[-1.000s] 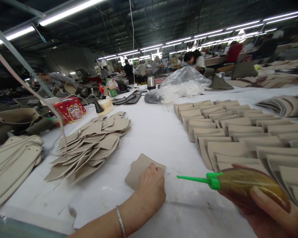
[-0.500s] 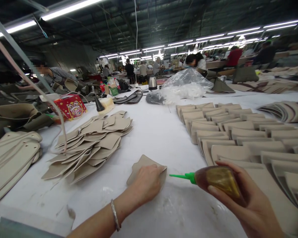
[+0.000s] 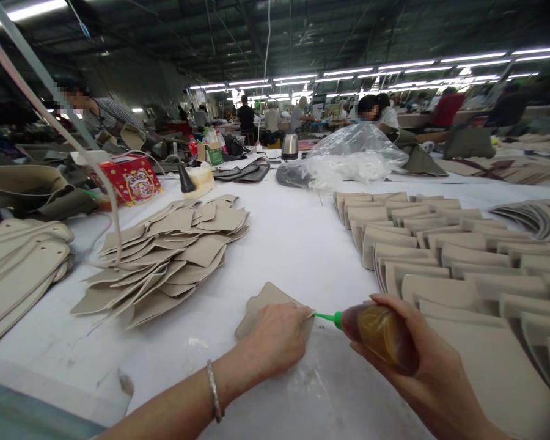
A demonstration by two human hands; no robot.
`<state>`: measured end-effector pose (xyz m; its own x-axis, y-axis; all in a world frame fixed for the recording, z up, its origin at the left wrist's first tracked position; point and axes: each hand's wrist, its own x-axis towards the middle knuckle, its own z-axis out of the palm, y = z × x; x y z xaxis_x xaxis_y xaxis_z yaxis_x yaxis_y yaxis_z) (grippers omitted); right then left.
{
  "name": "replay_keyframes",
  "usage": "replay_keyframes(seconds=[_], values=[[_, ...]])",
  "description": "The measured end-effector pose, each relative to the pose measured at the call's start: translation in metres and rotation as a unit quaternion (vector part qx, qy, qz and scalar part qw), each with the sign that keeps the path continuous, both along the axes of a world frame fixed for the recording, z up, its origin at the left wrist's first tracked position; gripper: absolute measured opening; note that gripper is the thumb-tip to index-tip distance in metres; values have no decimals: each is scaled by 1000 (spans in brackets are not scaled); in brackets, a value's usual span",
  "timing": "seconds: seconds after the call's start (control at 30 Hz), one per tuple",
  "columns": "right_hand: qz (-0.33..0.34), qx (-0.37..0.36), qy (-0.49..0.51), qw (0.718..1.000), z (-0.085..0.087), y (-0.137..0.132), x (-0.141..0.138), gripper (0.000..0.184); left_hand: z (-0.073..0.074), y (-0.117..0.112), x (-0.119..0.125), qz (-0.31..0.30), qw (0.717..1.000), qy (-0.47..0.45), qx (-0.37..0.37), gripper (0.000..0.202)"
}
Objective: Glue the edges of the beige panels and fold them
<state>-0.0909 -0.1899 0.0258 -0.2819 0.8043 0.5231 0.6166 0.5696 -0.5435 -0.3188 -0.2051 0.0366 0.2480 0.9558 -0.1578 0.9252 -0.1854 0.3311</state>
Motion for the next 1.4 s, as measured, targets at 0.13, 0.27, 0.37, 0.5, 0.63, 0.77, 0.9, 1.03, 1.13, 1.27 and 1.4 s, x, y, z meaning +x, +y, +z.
replay_keyframes(seconds=[0.13, 0.27, 0.37, 0.5, 0.63, 0.77, 0.9, 1.03, 1.13, 1.27, 1.4], values=[[5, -7, -6, 1000, 2, -1, -1, 45, 1, -2, 0, 1, 1000, -3, -8, 34], [-11, 6, -4, 1000, 1, 0, 1, 43, 1, -1, 0, 8, 1000, -20, -15, 29], [-16, -5, -1, 1000, 0, 2, 3, 43, 2, 0, 0, 6, 1000, -23, -16, 27], [-18, -62, 26, 998, -3, 5, 7, 45, 3, -1, -1, 4, 1000, -17, -10, 26], [-49, -98, 67, 992, -8, 7, 9, 49, 3, -1, -2, 3, 1000, -29, -10, 29], [-48, -130, 79, 987, -10, 4, 9, 49, 4, -1, -2, 1, 1000, -28, -13, 28], [-31, -170, 89, 981, -9, 1, 10, 49, 4, -2, -3, -1, 1000, -16, -17, 26], [-59, -164, 123, 977, -11, 4, 10, 53, 2, -2, -4, -6, 1000, -20, -16, 27], [-67, -182, 132, 972, -12, -1, 6, 54, 1, -3, -5, -5, 1000, -21, -15, 28], [-46, -226, 146, 962, -10, -11, 4, 51, 1, -4, -5, -4, 1000, -25, -10, 32], [-44, -220, 134, 965, -16, -8, 11, 54, 3, -6, -6, -5, 1000, -22, -10, 33]])
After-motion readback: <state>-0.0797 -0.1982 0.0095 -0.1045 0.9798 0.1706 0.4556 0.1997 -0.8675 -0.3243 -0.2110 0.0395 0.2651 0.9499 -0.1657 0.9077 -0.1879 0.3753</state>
